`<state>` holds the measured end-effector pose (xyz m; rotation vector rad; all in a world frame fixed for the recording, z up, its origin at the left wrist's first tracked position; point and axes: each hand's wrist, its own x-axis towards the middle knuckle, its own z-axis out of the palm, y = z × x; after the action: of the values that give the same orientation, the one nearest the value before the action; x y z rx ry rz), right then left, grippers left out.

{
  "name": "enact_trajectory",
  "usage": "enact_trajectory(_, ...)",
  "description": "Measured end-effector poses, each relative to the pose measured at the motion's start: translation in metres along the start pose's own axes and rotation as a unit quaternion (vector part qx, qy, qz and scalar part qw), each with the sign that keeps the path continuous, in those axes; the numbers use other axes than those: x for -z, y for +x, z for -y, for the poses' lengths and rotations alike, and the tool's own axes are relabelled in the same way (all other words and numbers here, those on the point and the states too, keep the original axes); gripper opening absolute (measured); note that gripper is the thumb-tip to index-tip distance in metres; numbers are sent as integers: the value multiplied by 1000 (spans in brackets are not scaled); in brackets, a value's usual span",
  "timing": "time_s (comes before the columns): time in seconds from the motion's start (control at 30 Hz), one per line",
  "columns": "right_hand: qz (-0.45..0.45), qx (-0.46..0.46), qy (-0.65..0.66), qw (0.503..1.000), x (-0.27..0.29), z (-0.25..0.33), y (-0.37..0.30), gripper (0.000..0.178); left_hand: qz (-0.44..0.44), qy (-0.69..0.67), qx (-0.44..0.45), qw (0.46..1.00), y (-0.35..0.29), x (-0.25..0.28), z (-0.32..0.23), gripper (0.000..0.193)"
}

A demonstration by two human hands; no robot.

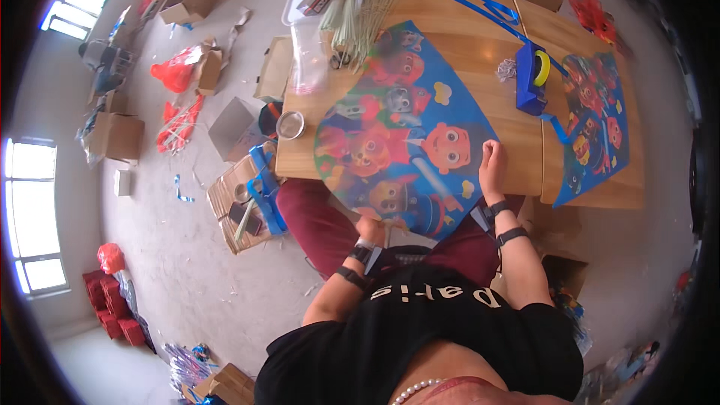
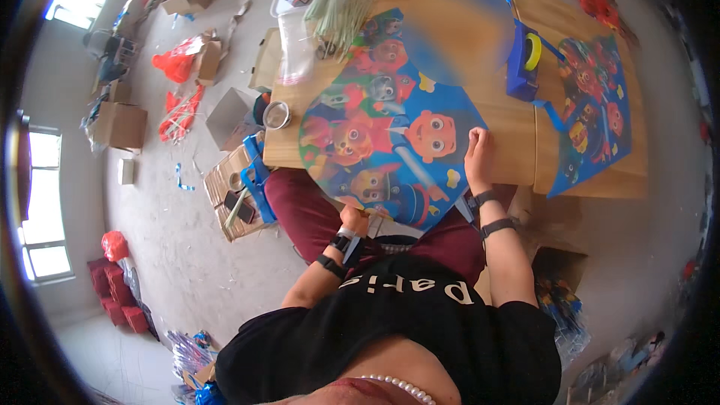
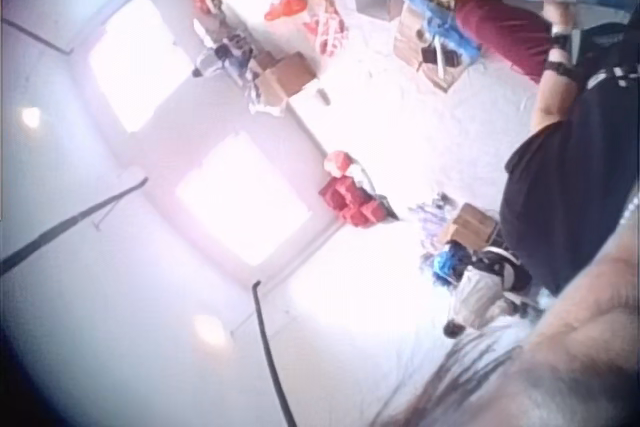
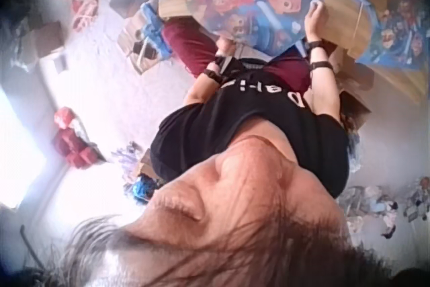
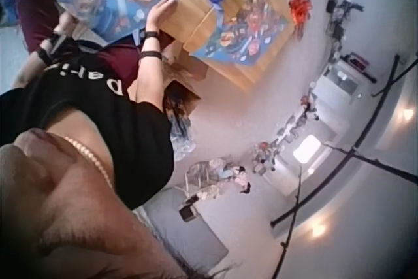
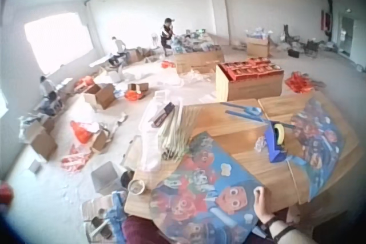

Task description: Assemble, roll up, and prepare decorative kites for packaging at a workshop station.

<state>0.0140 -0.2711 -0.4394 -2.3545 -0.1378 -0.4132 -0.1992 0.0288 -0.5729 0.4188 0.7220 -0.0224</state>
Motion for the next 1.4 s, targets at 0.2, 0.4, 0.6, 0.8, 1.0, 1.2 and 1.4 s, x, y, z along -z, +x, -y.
enact_trajectory(0.2, -10, 21, 59, 998, -2, -19, 7, 4, -141, -48, 56, 987, -82, -40, -18, 41)
enact_trajectory(0.4, 32, -14, 62, 997, -4, -35, 7, 9, -98, -50, -8, 994, -157, -74, -47, 77)
enact_trajectory(0.6, 41, 3, 55, 998, -2, -39, 11, 8, 3, -52, -68, 996, -219, -132, -93, 52)
enact_trajectory(0.8, 19, -46, 188, 981, 30, 16, 26, 10, 172, 222, -406, 870, -239, -237, -179, 39)
enact_trajectory(1.0, 33, -49, 633, 772, 133, 137, 11, 13, 173, 655, -478, 559, -243, -282, -139, 37)
enact_trajectory(1.2, 63, -86, 738, 666, 193, 176, -15, 14, 199, 696, -422, 545, -239, -293, -99, 35)
enact_trajectory(1.4, 56, -81, 733, 673, 193, 172, -19, 17, 235, 671, -438, 550, -227, -291, -94, 38)
